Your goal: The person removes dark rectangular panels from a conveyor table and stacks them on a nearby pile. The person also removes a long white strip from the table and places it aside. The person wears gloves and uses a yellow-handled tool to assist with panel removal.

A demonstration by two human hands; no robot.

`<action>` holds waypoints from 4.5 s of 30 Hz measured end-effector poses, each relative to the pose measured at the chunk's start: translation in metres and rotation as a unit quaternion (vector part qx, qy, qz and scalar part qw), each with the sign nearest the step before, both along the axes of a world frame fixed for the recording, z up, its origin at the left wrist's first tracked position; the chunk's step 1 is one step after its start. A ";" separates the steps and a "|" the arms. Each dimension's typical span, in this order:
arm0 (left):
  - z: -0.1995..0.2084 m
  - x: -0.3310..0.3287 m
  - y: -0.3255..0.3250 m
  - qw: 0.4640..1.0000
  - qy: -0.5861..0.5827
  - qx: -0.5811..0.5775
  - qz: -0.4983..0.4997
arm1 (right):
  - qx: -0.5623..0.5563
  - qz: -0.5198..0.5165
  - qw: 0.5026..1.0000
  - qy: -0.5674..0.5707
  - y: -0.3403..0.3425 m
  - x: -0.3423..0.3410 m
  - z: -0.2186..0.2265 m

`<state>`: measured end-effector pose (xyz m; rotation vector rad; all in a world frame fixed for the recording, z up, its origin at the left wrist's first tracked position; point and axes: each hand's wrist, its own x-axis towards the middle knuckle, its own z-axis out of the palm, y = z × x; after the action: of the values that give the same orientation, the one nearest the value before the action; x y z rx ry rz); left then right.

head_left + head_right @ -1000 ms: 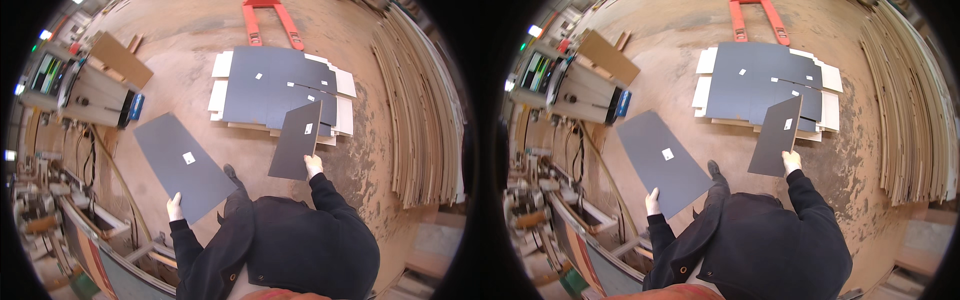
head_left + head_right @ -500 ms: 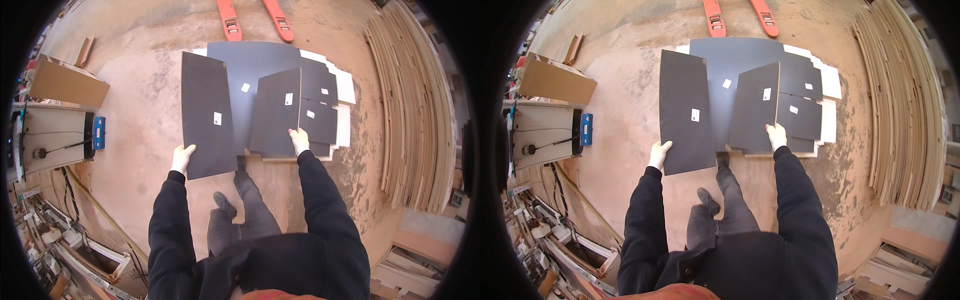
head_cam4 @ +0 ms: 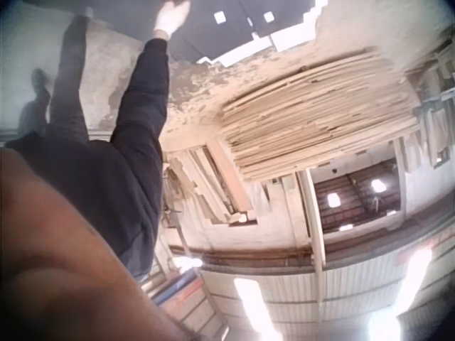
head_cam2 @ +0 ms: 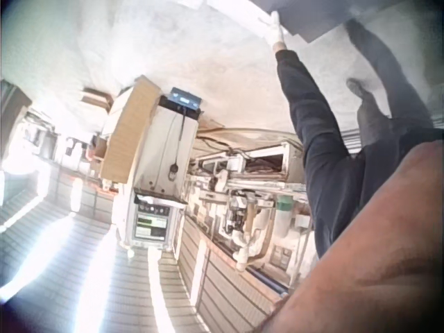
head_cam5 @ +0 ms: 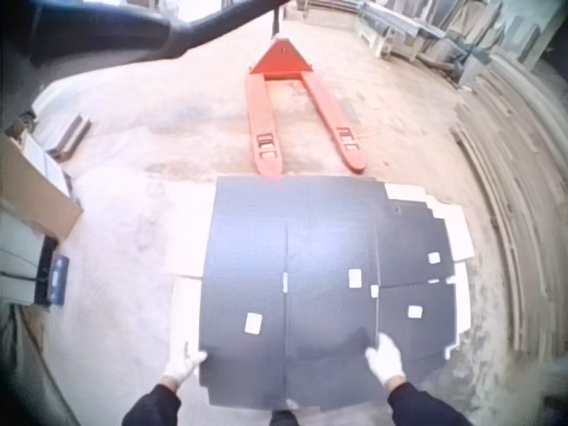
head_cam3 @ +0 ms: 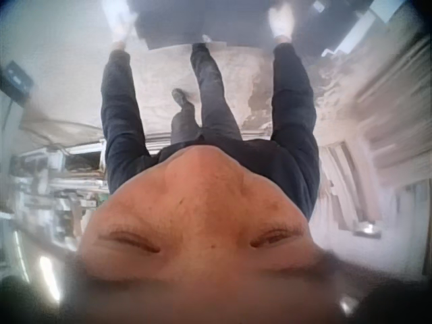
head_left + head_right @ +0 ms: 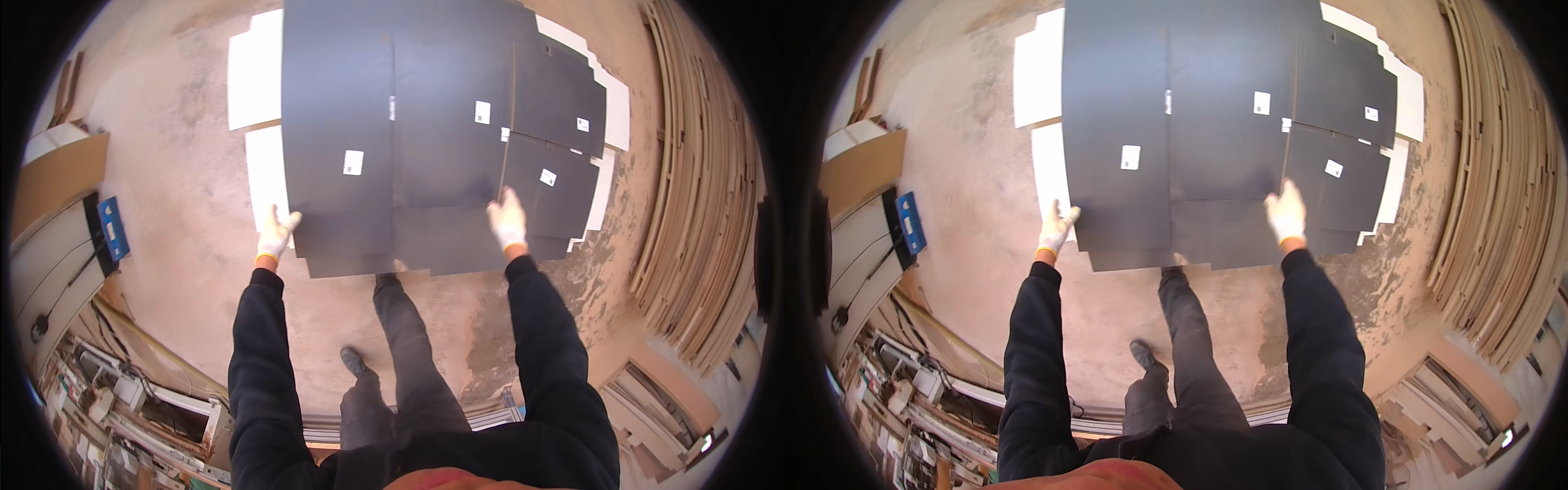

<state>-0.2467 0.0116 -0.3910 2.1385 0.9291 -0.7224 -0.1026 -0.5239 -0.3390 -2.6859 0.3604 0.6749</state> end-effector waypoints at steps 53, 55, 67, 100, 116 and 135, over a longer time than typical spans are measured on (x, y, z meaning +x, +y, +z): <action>0.355 -0.925 -0.999 0.478 0.255 -0.096 0.835 | -0.128 0.978 0.121 0.110 0.115 -0.673 0.246; 0.364 -0.869 -1.054 0.420 0.225 -0.122 0.871 | -0.159 0.958 0.113 0.211 0.086 -0.704 0.240; 0.437 -1.022 -1.192 -0.013 0.194 0.247 0.949 | -0.125 0.974 -0.103 0.158 -0.043 -0.894 0.266; 0.602 -1.476 -1.582 -0.012 0.141 0.264 0.954 | -0.229 0.971 -0.072 -0.001 -0.333 -1.219 0.413; 0.584 -1.076 -1.443 0.061 0.185 0.050 0.980 | 0.040 0.944 -0.240 0.222 -0.364 -1.508 0.471; 0.546 -1.410 -1.113 0.360 0.020 0.153 0.920 | -0.033 0.727 -0.117 0.675 -0.222 -1.665 0.597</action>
<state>-1.6568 -1.1018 0.1553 0.0385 2.5513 0.6943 -1.7673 -0.7458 0.2579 -0.4588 1.5286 -1.9376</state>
